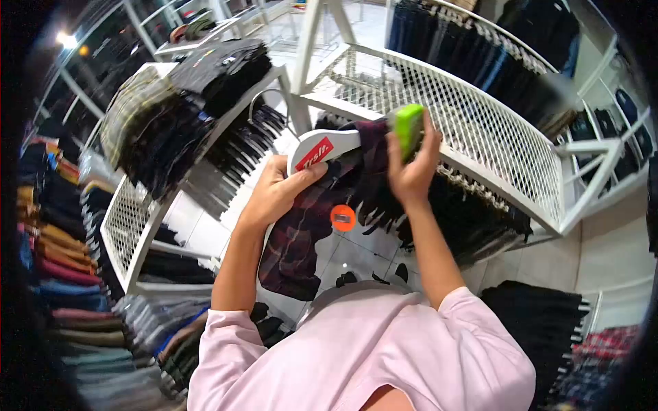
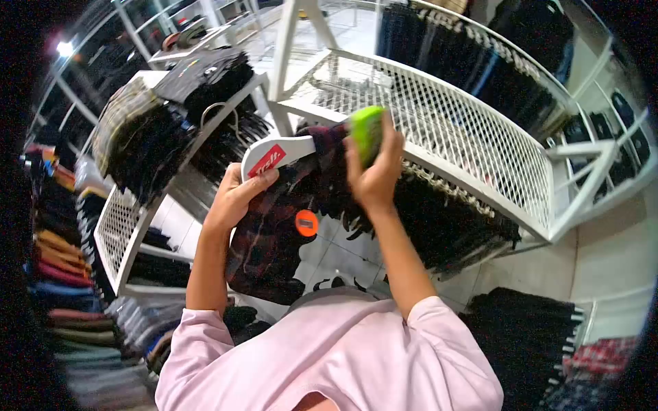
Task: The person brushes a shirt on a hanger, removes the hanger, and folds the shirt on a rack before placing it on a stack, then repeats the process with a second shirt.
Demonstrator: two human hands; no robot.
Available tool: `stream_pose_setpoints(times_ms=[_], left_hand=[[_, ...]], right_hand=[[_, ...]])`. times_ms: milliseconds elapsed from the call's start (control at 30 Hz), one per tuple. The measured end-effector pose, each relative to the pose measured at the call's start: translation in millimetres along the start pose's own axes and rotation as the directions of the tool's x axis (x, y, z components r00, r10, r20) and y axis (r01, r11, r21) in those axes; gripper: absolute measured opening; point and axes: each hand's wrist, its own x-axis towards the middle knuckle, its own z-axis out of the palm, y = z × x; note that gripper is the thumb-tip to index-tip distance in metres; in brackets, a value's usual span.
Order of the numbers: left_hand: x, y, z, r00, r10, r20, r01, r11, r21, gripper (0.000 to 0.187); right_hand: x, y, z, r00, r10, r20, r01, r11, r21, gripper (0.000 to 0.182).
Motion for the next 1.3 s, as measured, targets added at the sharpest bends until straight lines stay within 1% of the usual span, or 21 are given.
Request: stream_pose_setpoints(times_ms=[33,100,167,233,300,367,400,433,500,567,600,733,767,867,900,967,1033,1067,1100,1233,1300], left_hand=[[4,1,1,0.998,-0.005,0.064,0.006,1.000,-0.012,0.031],[11,4,12,0.994,0.042,0.102,-0.043,0.999,0.003,0.031],[18,14,29,0.987,0.022,0.159,-0.021,1.000,-0.013,0.032],[21,30,53,0.967,-0.072,0.245,0.083,0.996,-0.032,0.033],[30,34,74,0.925,-0.081,0.372,0.091,0.996,-0.009,0.033],[33,43,100,0.881,-0.098,0.464,0.127,0.991,-0.031,0.033],[34,42,109,0.860,-0.065,0.506,0.098,0.994,-0.038,0.034],[36,42,119,0.838,-0.034,0.544,0.073,0.996,-0.049,0.034],[37,59,136,0.812,-0.066,0.580,0.090,0.996,-0.013,0.031],[39,64,156,0.815,-0.090,0.573,0.085,0.996,0.036,0.033],[40,64,168,0.809,-0.054,0.585,0.060,0.998,0.011,0.035],[47,68,221,0.749,-0.008,0.663,-0.005,1.000,0.018,0.039],[44,69,239,0.730,0.150,0.667,-0.116,0.989,-0.095,0.040],[37,83,274,0.661,0.162,0.733,-0.126,0.987,-0.104,0.044],[35,87,284,0.640,0.171,0.749,-0.133,0.985,-0.111,0.045],[30,87,300,0.633,0.205,0.747,-0.184,0.976,-0.112,0.046],[28,80,316,0.622,0.276,0.733,-0.275,0.953,-0.125,0.045],[28,77,327,0.613,0.339,0.714,-0.341,0.928,-0.148,0.044],[27,76,337,0.599,0.401,0.694,-0.404,0.899,-0.170,0.043],[9,63,384,0.670,0.323,0.668,-0.358,0.929,-0.091,0.038],[-4,59,402,0.647,0.417,0.639,-0.436,0.889,-0.140,0.038]], right_hand=[[3,24,-12,0.991,0.123,-0.055,-0.128,0.988,-0.088,0.067],[-11,83,-44,0.957,0.215,-0.197,-0.259,0.936,-0.239,0.063],[-8,52,-88,0.917,0.281,-0.284,-0.333,0.931,-0.151,0.060],[-13,17,-112,0.939,0.120,-0.323,-0.169,0.977,-0.129,0.060],[-27,-19,-133,0.986,0.041,-0.162,-0.062,0.990,-0.125,0.067],[-37,-30,-153,1.000,-0.029,-0.006,0.026,0.962,-0.272,0.074],[-44,-18,-161,0.998,-0.042,-0.043,0.024,0.939,-0.343,0.077],[-49,2,-177,0.991,-0.025,-0.134,-0.029,0.924,-0.381,0.074],[-58,36,-218,0.919,0.178,-0.353,-0.341,0.808,-0.480,0.066],[-82,86,-265,0.834,0.182,-0.521,-0.466,0.738,-0.488,0.060],[-80,69,-282,0.801,0.193,-0.567,-0.491,0.753,-0.437,0.058],[-63,0,-305,0.875,0.050,-0.482,-0.293,0.846,-0.445,0.064],[-65,-9,-310,0.927,0.003,-0.376,-0.211,0.833,-0.512,0.069],[-78,7,-338,0.951,-0.120,-0.283,-0.118,0.708,-0.697,0.075],[-86,23,-362,0.919,-0.141,-0.367,-0.198,0.640,-0.743,0.072],[-104,53,-412,0.757,0.016,-0.653,-0.545,0.566,-0.618,0.067],[-115,47,-444,0.641,0.042,-0.766,-0.681,0.492,-0.543,0.064],[-124,43,-454,0.638,-0.007,-0.770,-0.622,0.584,-0.521,0.065],[-116,28,-453,0.708,-0.041,-0.705,-0.540,0.611,-0.578,0.066],[-106,-25,-412,0.901,-0.058,-0.430,-0.280,0.680,-0.678,0.074],[-108,-21,-413,0.950,-0.062,-0.305,-0.183,0.683,-0.708,0.076]])
